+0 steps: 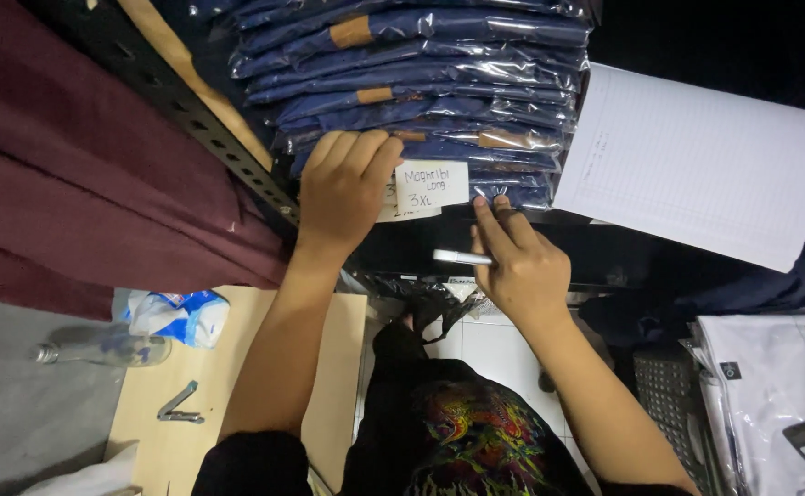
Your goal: The person is writing on a notepad to record the inventory of a stack of packaged blue garments on a shelf.
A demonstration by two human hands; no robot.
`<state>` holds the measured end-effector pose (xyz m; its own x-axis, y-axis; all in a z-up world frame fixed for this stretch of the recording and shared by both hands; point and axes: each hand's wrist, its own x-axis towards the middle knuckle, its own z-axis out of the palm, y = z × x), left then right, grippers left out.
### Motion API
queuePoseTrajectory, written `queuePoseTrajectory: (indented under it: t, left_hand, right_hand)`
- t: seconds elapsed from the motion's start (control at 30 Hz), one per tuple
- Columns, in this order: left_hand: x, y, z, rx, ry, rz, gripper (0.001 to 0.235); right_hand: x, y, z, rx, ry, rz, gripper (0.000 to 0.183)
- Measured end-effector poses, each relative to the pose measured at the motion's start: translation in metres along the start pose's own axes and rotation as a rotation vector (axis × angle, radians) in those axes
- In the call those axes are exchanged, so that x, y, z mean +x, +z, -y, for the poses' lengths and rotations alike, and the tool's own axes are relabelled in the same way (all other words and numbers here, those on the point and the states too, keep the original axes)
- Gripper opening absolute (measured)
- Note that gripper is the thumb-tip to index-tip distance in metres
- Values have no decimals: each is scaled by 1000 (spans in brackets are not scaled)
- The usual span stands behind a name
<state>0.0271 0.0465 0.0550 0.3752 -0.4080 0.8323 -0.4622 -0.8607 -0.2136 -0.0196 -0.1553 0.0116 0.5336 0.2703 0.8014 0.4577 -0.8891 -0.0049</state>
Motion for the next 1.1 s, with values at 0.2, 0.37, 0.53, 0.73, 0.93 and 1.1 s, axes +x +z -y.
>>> queuePoseTrajectory:
  t: [0.2, 0.37, 0.53, 0.73, 0.93, 1.1]
  left_hand:
    - [10, -8, 3, -80, -29, 25, 16]
    - [15, -8, 6, -128, -20, -12, 16]
    - [13, -8, 7, -151, -13, -36, 17]
    - [13, -14, 6, -283, -31, -11, 14]
    - [12, -11, 7, -265, -38, -20, 20]
    - [9, -7, 9, -299, -41, -5, 21]
  right_hand:
    - [3, -3, 0, -21, -23, -15, 26]
    - [-1, 4, -9, -42, -88, 27, 29]
    - [14, -10, -10, -112, -219, 254, 54]
    - [26, -10, -5, -43, -119, 325, 70]
    - [-4, 12, -15, -90, -141, 199, 38]
    - [-6, 9, -15, -66, -105, 132, 31]
